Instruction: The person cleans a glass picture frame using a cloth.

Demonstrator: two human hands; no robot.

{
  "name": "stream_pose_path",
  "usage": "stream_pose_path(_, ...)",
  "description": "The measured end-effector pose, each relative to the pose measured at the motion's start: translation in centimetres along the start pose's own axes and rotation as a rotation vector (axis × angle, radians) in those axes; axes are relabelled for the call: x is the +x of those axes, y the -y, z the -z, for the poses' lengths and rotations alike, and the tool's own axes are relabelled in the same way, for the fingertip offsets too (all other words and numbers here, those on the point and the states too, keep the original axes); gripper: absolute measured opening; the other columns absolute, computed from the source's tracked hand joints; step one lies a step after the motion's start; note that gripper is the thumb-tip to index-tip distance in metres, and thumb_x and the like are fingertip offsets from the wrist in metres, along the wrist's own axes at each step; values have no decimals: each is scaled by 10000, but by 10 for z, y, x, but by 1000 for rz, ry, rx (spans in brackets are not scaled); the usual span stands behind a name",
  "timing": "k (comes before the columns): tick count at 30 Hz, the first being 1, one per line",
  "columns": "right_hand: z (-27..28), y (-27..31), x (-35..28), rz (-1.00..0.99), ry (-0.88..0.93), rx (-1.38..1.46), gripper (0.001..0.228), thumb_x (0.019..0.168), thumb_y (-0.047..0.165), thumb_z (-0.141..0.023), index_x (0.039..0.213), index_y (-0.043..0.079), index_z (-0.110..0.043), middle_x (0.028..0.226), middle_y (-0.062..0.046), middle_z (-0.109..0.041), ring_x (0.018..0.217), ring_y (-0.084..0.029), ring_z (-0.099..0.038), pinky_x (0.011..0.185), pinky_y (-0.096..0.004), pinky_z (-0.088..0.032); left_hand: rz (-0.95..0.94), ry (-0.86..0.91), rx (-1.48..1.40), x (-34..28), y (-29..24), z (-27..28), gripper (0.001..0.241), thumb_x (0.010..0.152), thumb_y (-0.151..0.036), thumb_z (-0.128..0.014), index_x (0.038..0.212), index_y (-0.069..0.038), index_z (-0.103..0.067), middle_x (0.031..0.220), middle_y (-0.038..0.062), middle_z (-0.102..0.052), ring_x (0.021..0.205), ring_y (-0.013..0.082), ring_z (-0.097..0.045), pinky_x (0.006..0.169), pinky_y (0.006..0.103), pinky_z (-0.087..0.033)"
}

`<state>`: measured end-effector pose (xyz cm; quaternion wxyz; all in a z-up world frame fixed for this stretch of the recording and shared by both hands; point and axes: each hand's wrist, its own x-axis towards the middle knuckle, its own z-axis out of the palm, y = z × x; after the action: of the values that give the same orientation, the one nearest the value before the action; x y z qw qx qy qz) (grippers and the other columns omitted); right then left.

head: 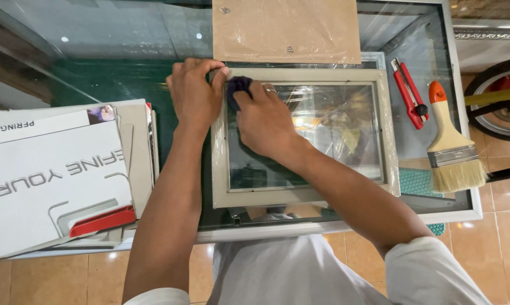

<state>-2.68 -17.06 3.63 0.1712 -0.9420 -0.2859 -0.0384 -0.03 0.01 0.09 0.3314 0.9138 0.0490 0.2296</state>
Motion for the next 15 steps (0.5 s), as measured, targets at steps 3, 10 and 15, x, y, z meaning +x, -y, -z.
stream_pose_path(3,-2,-7,26,203,-55,31,291,874,143,-714,1148,49,-692,1124,-197,-609,1075,-453,-602,905,-507,-518,-1,0,5,1,2,0,126,949,-284,-783,1021,-182,-800,1047,63,-702,1058,312,-582,965,451,-401)
stream_pose_path(10,33,-5,-13,278,194,207,309,875,149,-701,1178,90,-728,1095,-148,-625,1040,-364,-622,887,-471,-523,-9,-2,-14,1,0,2,141,955,-304,-771,1023,-184,-802,1047,63,-702,1048,312,-584,963,457,-400)
stream_pose_path(15,46,17,-76,421,325,306,321,858,132,-685,1172,80,-718,1070,-149,-612,1022,-361,-616,885,-459,-527,26,29,-9,1,-2,2,168,952,-328,-750,1017,-182,-801,1048,59,-694,1060,306,-575,973,463,-387)
